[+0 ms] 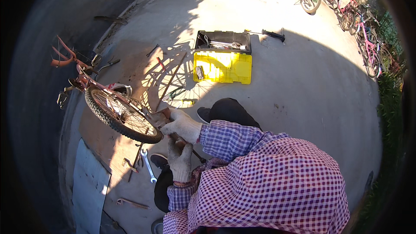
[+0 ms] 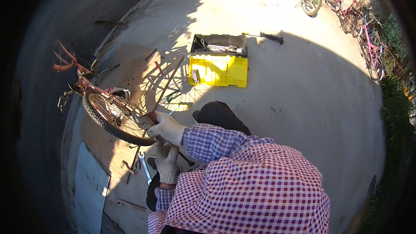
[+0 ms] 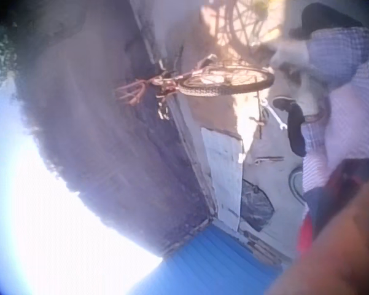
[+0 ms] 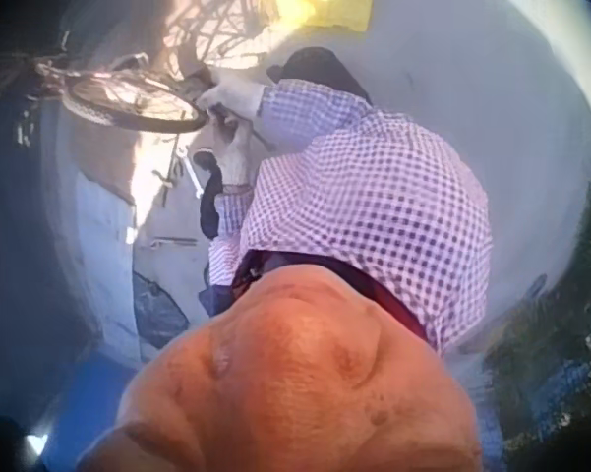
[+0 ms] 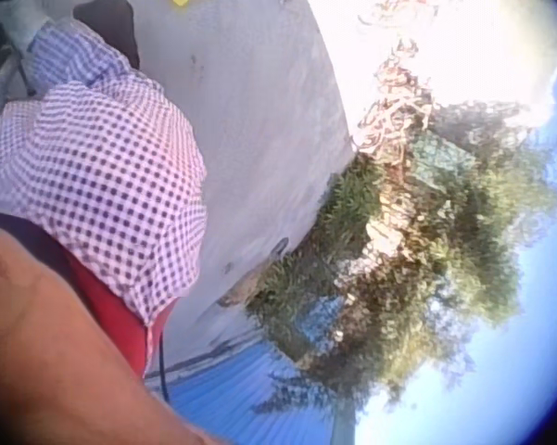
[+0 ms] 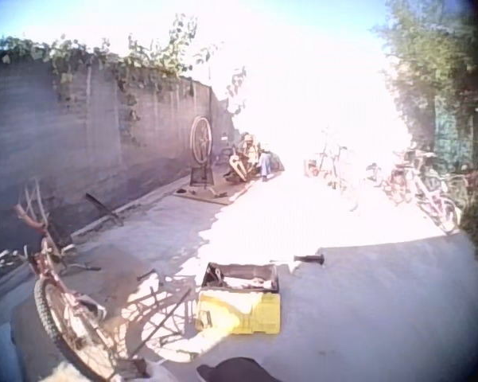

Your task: The person works on a bicycle's rear wheel and chain area, using a wrench to tighten components and a brush to clean the chain. They rotate the wheel, adjust the chain tension, and use a hammer to strike a wrench for additional force.

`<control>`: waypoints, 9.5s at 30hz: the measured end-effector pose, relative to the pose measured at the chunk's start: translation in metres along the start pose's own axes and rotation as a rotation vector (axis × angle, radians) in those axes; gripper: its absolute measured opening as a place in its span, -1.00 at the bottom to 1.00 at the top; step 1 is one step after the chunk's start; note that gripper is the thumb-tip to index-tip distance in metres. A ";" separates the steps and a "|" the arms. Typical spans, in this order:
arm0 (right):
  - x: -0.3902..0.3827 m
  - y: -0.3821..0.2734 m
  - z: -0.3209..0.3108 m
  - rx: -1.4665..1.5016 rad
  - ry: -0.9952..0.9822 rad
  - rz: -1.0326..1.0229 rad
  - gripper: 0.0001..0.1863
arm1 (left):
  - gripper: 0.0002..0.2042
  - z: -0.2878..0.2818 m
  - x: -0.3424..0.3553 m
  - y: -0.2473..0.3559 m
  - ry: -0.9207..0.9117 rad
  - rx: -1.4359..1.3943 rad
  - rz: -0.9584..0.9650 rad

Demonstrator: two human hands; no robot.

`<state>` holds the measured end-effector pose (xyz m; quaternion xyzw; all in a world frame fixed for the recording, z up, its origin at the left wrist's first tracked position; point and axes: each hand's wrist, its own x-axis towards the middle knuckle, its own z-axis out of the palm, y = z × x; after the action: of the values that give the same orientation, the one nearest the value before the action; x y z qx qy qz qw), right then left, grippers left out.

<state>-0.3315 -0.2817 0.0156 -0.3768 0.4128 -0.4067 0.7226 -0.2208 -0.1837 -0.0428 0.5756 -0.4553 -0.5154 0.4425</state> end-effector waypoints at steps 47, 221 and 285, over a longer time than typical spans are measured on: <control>-0.025 -0.035 -0.092 -0.625 -0.232 -0.238 -0.50 | -0.43 -0.007 -0.062 0.041 0.185 0.313 -0.156; 0.295 -0.093 -0.644 -1.761 0.832 0.525 -0.52 | -0.55 0.099 0.162 -0.302 -0.925 0.822 -0.432; -0.075 0.182 -0.380 0.419 0.992 0.286 -0.61 | -0.55 0.105 0.148 -0.291 -0.596 0.703 -0.472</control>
<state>-0.6489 -0.2231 -0.2657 0.0712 0.6608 -0.5064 0.5493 -0.2978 -0.2766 -0.3643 0.6046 -0.5650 -0.5588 -0.0549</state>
